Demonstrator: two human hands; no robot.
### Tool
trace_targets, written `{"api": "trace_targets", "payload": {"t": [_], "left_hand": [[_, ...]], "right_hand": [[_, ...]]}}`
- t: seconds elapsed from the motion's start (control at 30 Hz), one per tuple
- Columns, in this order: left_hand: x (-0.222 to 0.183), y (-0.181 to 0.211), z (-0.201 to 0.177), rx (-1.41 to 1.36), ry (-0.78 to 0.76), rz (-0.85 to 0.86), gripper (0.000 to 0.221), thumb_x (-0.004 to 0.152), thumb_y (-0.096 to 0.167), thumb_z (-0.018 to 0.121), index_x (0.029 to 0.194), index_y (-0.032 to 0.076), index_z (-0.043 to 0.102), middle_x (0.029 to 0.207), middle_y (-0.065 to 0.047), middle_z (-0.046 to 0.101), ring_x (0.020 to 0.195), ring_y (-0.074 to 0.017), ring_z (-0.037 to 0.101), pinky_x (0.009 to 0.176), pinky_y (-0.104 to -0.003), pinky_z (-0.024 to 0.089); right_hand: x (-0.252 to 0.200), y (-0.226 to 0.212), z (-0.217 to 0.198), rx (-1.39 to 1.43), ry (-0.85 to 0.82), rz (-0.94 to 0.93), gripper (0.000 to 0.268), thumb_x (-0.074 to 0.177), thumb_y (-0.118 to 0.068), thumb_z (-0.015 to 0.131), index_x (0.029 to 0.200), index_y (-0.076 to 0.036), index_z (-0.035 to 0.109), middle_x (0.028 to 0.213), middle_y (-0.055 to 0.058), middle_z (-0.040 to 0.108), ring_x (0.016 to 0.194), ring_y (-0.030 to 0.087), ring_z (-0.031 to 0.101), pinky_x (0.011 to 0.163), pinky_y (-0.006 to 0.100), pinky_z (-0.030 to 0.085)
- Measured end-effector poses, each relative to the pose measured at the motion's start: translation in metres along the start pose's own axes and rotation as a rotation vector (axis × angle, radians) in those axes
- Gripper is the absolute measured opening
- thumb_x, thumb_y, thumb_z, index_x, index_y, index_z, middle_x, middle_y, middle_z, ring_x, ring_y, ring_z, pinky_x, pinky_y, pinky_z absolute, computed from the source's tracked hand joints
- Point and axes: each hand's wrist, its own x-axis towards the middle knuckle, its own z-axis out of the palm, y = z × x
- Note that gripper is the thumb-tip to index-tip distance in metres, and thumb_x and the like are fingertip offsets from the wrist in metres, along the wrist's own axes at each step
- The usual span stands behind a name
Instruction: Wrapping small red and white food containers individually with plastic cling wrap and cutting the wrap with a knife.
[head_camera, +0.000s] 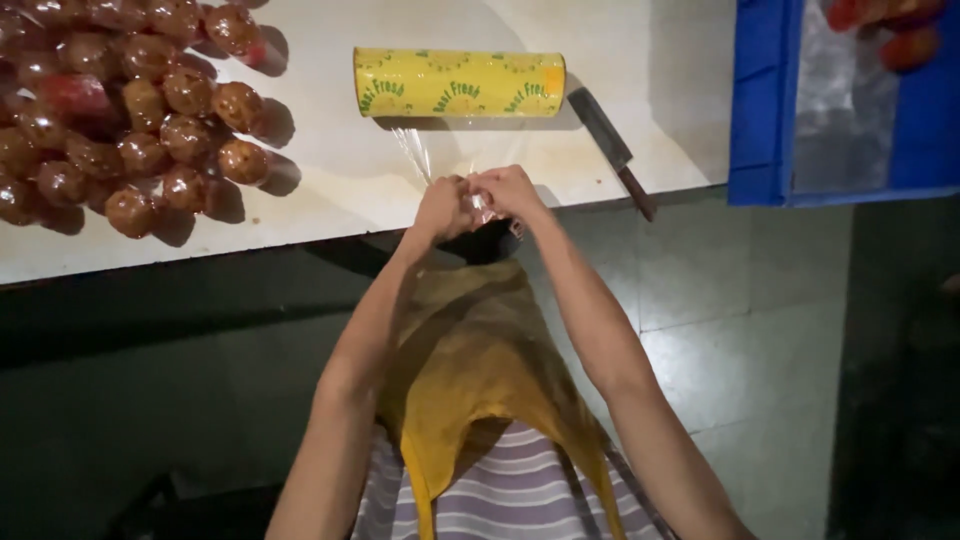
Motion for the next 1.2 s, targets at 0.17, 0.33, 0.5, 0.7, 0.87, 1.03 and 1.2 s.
{"api": "trace_targets", "payload": {"t": [0.17,0.33,0.5,0.7,0.87,1.03,1.2], "left_hand": [[-0.005,0.013,-0.014,-0.079,0.068,0.033,0.047,0.064,0.028,0.085,0.103,0.004,0.074,0.100,-0.020,0.071,0.094,-0.0441,0.064,0.085,-0.050,0.053],[-0.011,0.036,-0.038,-0.163,-0.032,-0.113,0.053,0.073,0.045,0.085,0.106,0.006,0.073,0.081,-0.021,0.073,0.084,-0.0405,0.072,0.078,-0.047,0.056],[-0.025,0.032,-0.051,-0.220,-0.046,-0.022,0.068,0.068,0.037,0.086,0.123,0.004,0.062,0.088,-0.023,0.071,0.087,-0.0431,0.070,0.077,-0.048,0.054],[-0.033,0.018,-0.039,-0.313,0.032,0.211,0.082,0.065,0.023,0.091,0.130,0.003,0.045,0.107,-0.024,0.067,0.101,-0.0465,0.066,0.082,-0.049,0.053],[-0.030,0.025,-0.045,-0.331,0.086,0.269,0.079,0.069,0.018,0.088,0.132,0.004,0.044,0.113,-0.023,0.068,0.106,-0.0474,0.065,0.084,-0.050,0.052],[-0.027,0.024,-0.052,-0.370,-0.023,0.270,0.071,0.069,0.022,0.090,0.129,0.004,0.056,0.102,-0.021,0.071,0.098,-0.0441,0.066,0.084,-0.049,0.052],[-0.016,0.016,-0.050,-0.306,-0.059,0.188,0.068,0.065,0.026,0.093,0.122,0.003,0.065,0.099,-0.021,0.072,0.097,-0.0421,0.067,0.084,-0.047,0.052]], "right_hand": [[-0.001,-0.014,-0.002,0.288,-0.105,0.143,0.028,0.093,-0.027,0.074,0.083,-0.001,0.075,0.060,0.000,0.054,0.043,0.008,0.044,0.038,0.025,0.033],[0.008,-0.017,0.002,0.168,-0.024,0.200,0.025,0.092,-0.023,0.075,0.081,-0.001,0.075,0.059,-0.001,0.056,0.044,0.008,0.047,0.039,0.025,0.037],[0.000,-0.038,0.004,0.232,-0.027,0.317,0.020,0.090,-0.019,0.074,0.079,-0.002,0.074,0.057,0.000,0.055,0.044,0.009,0.048,0.039,0.027,0.040],[0.030,0.001,0.005,0.282,-0.068,0.354,0.020,0.089,-0.017,0.075,0.078,0.000,0.073,0.057,0.001,0.054,0.045,0.009,0.048,0.038,0.028,0.038],[0.040,0.009,0.006,0.298,-0.060,0.450,0.023,0.090,-0.020,0.074,0.078,0.000,0.073,0.056,0.001,0.054,0.044,0.010,0.049,0.036,0.029,0.038],[0.040,0.013,-0.001,0.325,-0.132,0.475,0.033,0.093,-0.031,0.079,0.078,-0.002,0.074,0.057,0.000,0.055,0.044,0.009,0.048,0.038,0.027,0.042],[0.017,0.008,-0.011,0.138,-0.050,0.369,0.042,0.091,-0.038,0.079,0.081,0.002,0.069,0.058,0.004,0.058,0.045,0.016,0.053,0.041,0.032,0.046]]}}
